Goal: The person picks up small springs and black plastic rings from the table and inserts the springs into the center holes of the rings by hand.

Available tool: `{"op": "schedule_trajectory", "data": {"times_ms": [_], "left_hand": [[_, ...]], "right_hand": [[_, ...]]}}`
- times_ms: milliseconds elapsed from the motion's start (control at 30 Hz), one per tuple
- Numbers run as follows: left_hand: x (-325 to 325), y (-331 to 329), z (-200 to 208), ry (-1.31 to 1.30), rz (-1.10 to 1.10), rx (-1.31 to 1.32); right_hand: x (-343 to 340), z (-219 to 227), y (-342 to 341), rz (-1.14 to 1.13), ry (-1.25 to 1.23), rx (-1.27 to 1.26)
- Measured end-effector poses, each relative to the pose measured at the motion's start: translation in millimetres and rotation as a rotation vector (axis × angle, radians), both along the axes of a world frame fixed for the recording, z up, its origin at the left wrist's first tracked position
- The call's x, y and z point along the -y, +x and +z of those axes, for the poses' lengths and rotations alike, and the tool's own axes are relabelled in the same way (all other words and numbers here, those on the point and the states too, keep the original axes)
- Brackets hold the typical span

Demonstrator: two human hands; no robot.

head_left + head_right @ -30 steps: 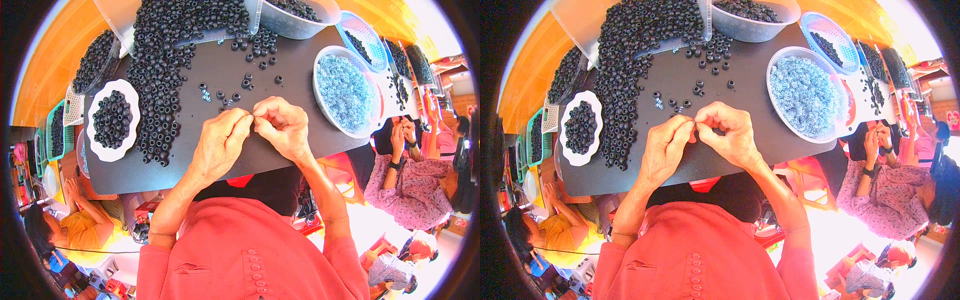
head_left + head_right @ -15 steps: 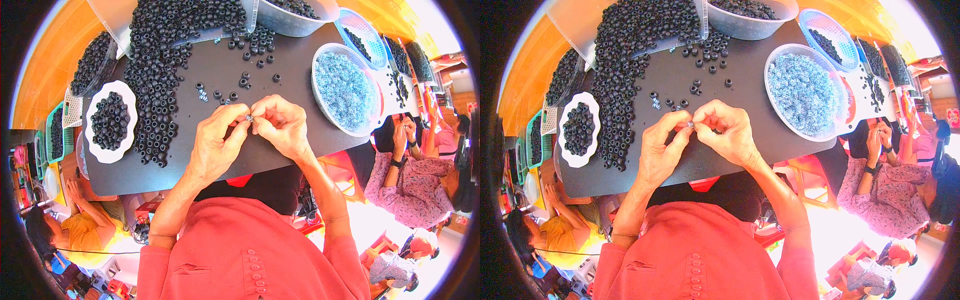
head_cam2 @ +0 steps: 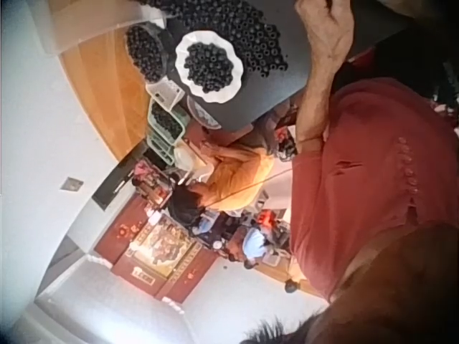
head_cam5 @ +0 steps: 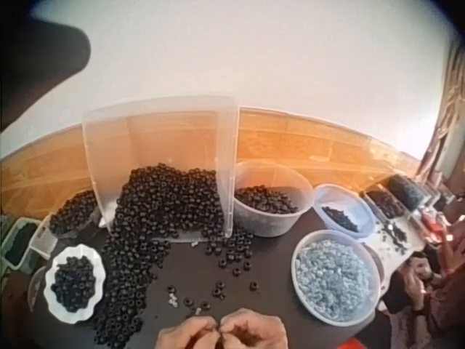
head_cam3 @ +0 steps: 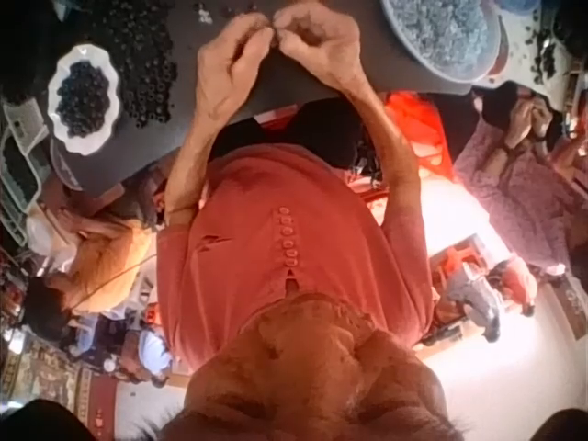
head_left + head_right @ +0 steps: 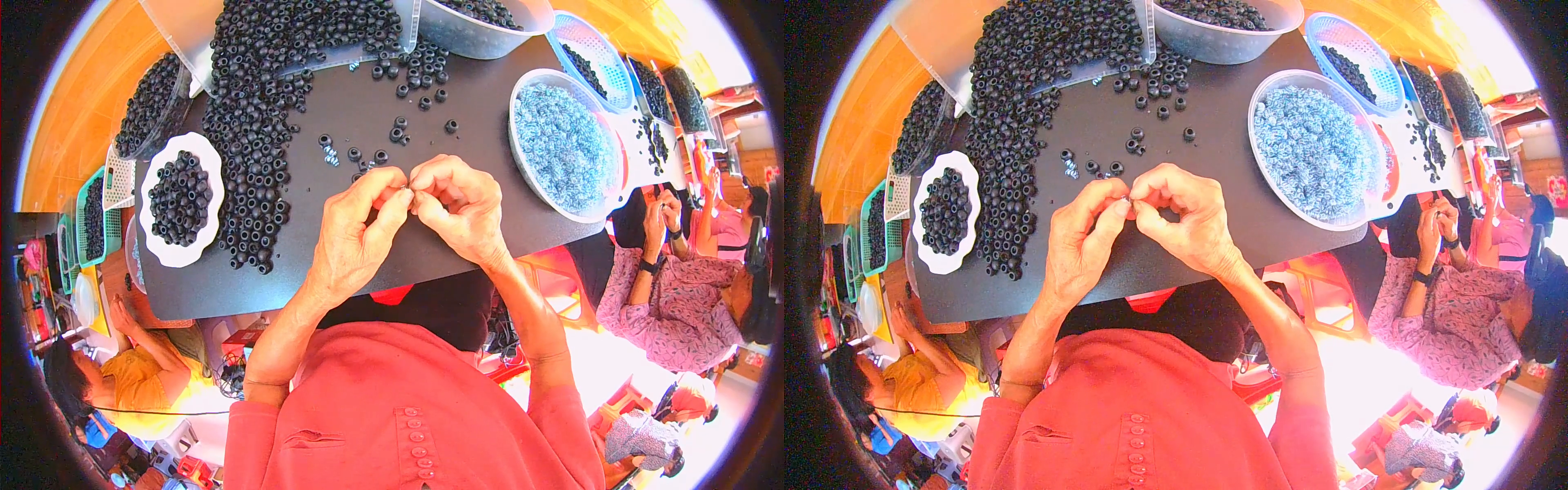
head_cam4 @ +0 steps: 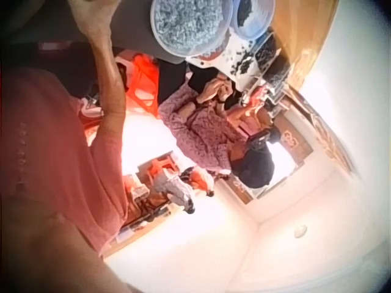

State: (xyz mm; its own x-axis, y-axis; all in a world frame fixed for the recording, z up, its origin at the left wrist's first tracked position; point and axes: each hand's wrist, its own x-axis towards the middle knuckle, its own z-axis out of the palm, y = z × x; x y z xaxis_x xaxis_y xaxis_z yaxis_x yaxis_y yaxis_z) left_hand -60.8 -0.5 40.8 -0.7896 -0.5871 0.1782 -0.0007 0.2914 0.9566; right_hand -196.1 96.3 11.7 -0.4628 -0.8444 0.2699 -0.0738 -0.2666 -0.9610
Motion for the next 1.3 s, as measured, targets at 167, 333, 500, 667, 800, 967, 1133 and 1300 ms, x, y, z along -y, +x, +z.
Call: {"op": "schedule_trajectory", "data": {"times_ms": [167,333,500,667,800,967,1133,1300], "left_hand": [[-1,0,-1,-0.053,0.017,-0.054],[-4,-3,-4,-0.062,0.040,-0.057],[0,-2,-9,-0.056,0.043,-0.080],[0,-1,-11,-0.055,0.062,-0.075],[1,-2,-8,-0.077,0.058,-0.078],[-1,-3,-8,-0.247,0.085,-0.046],[-2,-1,-7,-0.115,0.079,-0.005],[0,-1,-14,0.001,0.074,-0.059]], "right_hand": [[1,0,0,-0.004,0.019,0.018],[0,2,-1,-0.022,0.034,-0.015],[-1,2,0,-0.003,0.056,0.011],[-2,4,-1,0.055,0.104,0.003],[-1,3,-1,0.064,0.061,0.016],[1,9,-1,0.012,0.023,-0.120],[1,2,-2,0.014,0.004,-0.178],[0,4,-1,0.018,0.052,-0.125]]}}
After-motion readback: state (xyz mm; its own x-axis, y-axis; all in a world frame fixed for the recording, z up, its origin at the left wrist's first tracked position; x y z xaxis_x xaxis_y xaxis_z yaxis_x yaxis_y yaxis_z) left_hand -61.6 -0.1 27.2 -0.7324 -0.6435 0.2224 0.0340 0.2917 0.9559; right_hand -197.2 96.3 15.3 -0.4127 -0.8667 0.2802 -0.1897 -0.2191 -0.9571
